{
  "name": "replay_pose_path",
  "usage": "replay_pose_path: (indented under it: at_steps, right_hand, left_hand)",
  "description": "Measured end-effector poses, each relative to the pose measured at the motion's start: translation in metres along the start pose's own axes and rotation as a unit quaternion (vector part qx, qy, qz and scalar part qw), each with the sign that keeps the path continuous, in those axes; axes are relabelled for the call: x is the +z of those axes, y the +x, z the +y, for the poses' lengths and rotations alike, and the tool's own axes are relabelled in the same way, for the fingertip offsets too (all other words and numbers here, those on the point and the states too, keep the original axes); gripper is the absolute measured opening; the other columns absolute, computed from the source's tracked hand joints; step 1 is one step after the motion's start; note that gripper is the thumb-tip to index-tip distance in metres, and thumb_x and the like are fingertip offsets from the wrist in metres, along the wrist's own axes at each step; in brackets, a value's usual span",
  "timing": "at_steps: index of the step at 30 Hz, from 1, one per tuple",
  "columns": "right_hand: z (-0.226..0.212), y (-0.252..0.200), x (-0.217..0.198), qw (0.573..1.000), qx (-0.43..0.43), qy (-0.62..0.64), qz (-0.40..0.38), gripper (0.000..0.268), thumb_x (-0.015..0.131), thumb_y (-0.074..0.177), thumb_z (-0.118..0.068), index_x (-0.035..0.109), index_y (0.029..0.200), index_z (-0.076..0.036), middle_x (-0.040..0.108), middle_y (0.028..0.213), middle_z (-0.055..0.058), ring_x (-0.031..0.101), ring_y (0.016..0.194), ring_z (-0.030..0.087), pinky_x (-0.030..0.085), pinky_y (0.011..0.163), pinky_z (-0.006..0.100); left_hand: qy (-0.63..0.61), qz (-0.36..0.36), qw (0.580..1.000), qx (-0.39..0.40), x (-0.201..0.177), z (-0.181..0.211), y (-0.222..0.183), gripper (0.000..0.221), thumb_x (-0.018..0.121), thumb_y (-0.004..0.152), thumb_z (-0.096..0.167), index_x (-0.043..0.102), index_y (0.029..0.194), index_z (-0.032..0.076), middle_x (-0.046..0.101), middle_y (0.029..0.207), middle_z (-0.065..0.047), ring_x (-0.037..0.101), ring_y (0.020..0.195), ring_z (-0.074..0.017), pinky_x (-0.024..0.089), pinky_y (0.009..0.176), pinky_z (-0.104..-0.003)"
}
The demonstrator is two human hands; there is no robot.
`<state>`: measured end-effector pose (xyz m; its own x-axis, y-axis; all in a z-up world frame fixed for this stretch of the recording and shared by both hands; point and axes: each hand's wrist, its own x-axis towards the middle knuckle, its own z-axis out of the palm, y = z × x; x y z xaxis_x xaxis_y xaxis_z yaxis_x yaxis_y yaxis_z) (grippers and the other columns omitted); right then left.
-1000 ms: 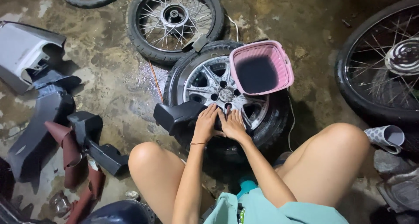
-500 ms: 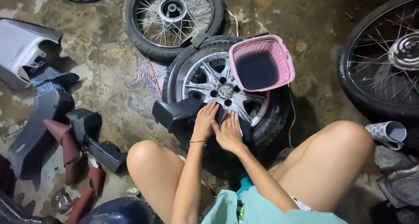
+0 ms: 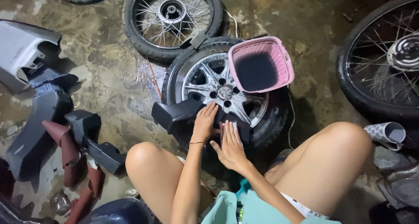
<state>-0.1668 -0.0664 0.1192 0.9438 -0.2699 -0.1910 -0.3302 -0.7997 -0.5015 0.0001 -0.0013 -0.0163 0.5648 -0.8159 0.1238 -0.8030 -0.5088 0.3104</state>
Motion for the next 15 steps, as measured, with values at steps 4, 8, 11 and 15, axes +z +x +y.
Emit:
replay_pose_path:
  at_steps: [4,8,11,15]
  right_hand:
    - [0.008,0.023,-0.002,1.0,-0.008,-0.004,0.003,0.087,0.033,0.108,-0.058,0.019,0.154,0.014,0.012,0.164,0.034,0.01,0.155,0.043,0.008,0.126,0.051]
    - [0.03,0.074,-0.008,0.991,0.103,0.027,-0.081,0.092,0.02,0.106,-0.066,0.017,0.155,0.012,0.013,0.165,0.031,0.006,0.157,0.039,0.006,0.127,0.049]
    - [0.044,0.09,-0.002,0.986,0.127,0.032,-0.099,0.097,0.013,0.104,-0.071,0.014,0.157,0.009,0.009,0.166,0.029,0.001,0.157,0.037,0.002,0.128,0.048]
    - [0.007,0.045,-0.031,0.989,0.102,0.041,-0.097,0.092,0.022,0.106,-0.064,0.017,0.155,0.014,0.009,0.166,0.031,0.004,0.157,0.04,0.006,0.127,0.049]
  left_hand:
    - [-0.002,0.0,1.0,0.001,-0.007,0.003,-0.001,0.13,0.093,0.033,0.05,0.049,0.149,0.01,0.05,0.156,-0.009,0.043,0.146,-0.0213,0.032,0.121,-0.037]
    - [-0.012,0.003,1.0,0.002,-0.012,0.004,0.0,0.12,0.093,0.043,0.047,0.05,0.149,0.009,0.051,0.155,-0.01,0.043,0.146,-0.0217,0.033,0.12,-0.037]
    - [-0.012,-0.011,1.0,-0.003,-0.027,0.011,0.001,0.126,0.093,0.04,0.054,0.049,0.149,0.01,0.049,0.157,-0.009,0.041,0.148,-0.0211,0.031,0.122,-0.037]
    - [-0.021,0.007,1.0,-0.006,-0.024,0.012,0.0,0.109,0.092,0.05,0.035,0.051,0.148,0.008,0.051,0.154,-0.011,0.044,0.145,-0.0219,0.033,0.119,-0.038]
